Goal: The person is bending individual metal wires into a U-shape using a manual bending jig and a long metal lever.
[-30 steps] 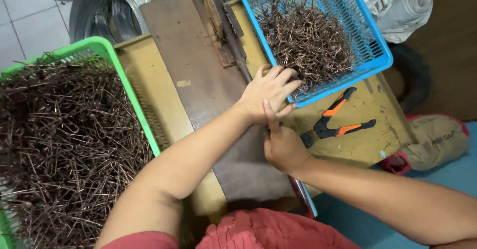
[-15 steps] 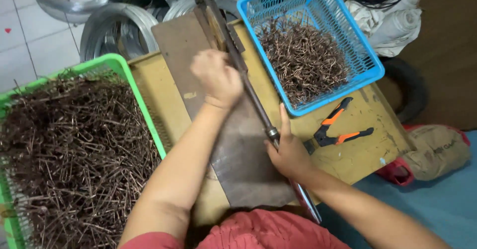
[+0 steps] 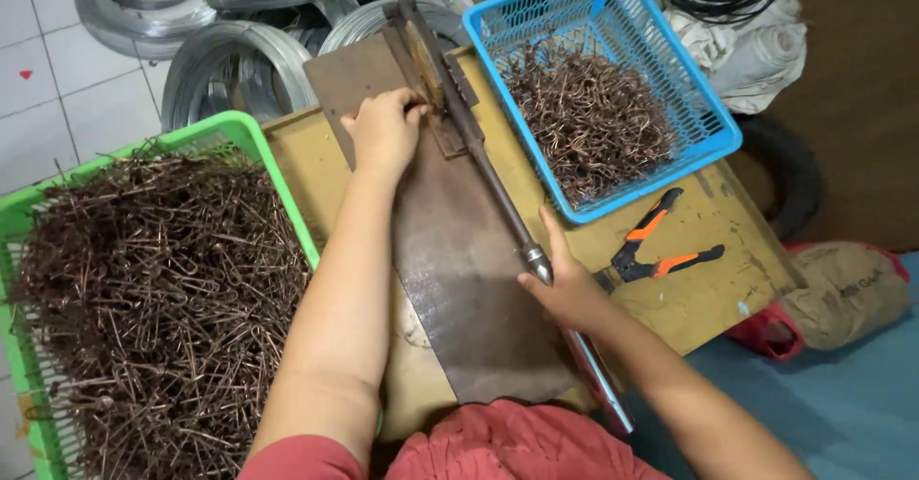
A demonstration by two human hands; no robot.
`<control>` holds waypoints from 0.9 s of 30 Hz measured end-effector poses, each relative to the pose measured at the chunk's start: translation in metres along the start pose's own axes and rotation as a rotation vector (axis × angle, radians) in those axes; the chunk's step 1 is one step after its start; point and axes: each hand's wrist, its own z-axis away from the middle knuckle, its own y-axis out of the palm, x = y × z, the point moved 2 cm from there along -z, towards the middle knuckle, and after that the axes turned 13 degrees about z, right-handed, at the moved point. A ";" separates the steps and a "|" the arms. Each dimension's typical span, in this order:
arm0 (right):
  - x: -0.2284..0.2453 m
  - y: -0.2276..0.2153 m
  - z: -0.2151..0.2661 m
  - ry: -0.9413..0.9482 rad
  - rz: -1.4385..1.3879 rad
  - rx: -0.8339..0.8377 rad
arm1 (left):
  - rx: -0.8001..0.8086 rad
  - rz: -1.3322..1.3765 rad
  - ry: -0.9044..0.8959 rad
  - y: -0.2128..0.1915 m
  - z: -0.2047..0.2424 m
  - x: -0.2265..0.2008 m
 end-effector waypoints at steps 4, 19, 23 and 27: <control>0.024 -0.035 0.028 0.071 -0.022 0.062 | -0.003 -0.031 0.018 0.006 -0.007 0.004; 0.066 -0.090 0.040 -0.311 -0.485 0.144 | 0.111 -0.044 0.050 0.004 -0.010 0.004; 0.059 -0.095 0.036 -0.328 -0.517 0.148 | 0.171 0.061 -0.066 -0.004 -0.004 0.003; 0.051 -0.093 0.032 -0.333 -0.518 0.147 | 0.425 0.151 -0.057 -0.021 0.020 -0.030</control>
